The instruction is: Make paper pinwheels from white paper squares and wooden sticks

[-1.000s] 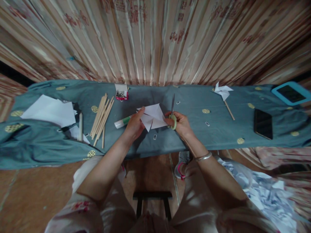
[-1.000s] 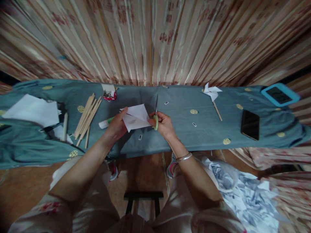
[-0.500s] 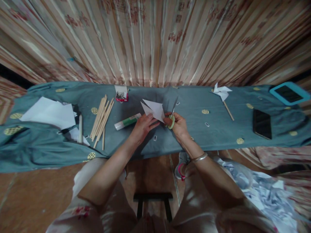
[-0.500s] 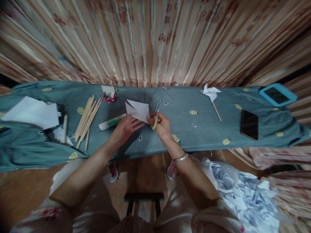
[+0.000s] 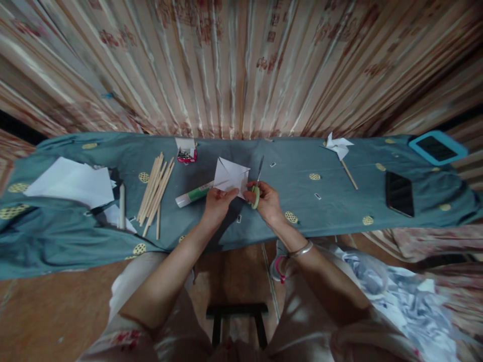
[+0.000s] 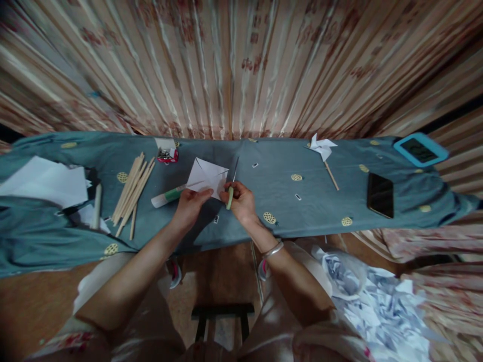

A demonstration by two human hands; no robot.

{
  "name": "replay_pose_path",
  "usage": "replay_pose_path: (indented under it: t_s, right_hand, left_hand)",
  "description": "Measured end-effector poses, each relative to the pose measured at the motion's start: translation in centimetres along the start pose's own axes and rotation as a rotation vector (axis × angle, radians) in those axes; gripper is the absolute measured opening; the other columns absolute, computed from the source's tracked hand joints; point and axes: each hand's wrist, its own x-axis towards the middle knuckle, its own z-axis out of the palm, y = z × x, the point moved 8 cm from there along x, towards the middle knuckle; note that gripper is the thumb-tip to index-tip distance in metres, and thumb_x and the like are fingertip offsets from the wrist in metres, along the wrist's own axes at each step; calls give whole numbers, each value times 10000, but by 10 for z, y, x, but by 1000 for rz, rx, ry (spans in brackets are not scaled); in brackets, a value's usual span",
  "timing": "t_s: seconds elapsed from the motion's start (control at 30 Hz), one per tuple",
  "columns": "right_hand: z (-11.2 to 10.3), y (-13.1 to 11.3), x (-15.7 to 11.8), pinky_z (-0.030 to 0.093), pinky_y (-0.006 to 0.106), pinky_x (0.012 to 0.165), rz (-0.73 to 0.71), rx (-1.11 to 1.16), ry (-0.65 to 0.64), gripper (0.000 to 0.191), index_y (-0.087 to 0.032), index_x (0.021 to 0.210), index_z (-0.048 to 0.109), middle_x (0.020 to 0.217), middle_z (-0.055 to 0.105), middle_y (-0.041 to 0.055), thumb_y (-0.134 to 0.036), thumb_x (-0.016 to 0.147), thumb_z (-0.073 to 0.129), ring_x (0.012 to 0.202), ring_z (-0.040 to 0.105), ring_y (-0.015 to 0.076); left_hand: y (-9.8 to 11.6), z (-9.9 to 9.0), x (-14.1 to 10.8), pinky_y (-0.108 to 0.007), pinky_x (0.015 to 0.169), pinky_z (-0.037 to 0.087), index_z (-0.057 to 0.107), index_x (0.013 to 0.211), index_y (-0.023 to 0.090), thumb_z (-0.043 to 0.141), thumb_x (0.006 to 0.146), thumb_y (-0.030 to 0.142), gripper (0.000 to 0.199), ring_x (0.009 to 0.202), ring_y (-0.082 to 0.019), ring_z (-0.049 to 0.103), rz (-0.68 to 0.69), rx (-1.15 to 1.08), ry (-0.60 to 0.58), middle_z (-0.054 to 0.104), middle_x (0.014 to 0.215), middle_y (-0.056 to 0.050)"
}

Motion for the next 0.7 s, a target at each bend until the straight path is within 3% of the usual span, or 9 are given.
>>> replay_pose_path:
  t_s: [0.1, 0.23, 0.33, 0.53, 0.7]
  right_hand:
    - [2, 0, -2, 321, 220, 473, -14, -16, -1, 462, -213, 816, 603, 556, 523, -93, -441, 494, 843, 500, 446, 84]
    - [5, 1, -5, 355, 222, 482, -7, -5, -23, 476, -208, 834, 619, 559, 555, -85, -462, 509, 856, 507, 473, 90]
    - [7, 0, -10, 407, 234, 506, 13, 7, -61, 487, -211, 827, 622, 581, 591, -64, -490, 514, 871, 534, 524, 109]
    - [12, 5, -27, 467, 237, 528, 114, -13, -189, 507, -207, 816, 643, 604, 648, -25, -602, 573, 849, 559, 599, 125]
    - [22, 9, -46, 471, 232, 520, 136, -26, -391, 496, -206, 843, 654, 663, 680, -4, -650, 664, 785, 577, 615, 120]
  left_hand:
    - [11, -5, 0, -312, 787, 525, 696, 747, 174, 784, 636, 216, 147, 820, -208, 671, 133, 100, 51, 736, 785, -22]
    - [16, -5, 3, -289, 782, 515, 692, 743, 178, 768, 630, 196, 137, 779, -175, 656, 182, 95, 48, 738, 811, -11]
    - [20, -9, 6, -264, 699, 490, 676, 700, 173, 757, 645, 193, 100, 675, -146, 616, 199, 93, 69, 697, 712, 9]
    - [34, -16, 8, -265, 720, 478, 661, 723, 195, 755, 662, 213, 113, 736, -165, 627, 214, 81, 91, 685, 714, 20]
    - [37, -21, 10, -269, 740, 485, 671, 763, 188, 763, 645, 217, 153, 728, -159, 623, 205, 58, 125, 709, 760, 15]
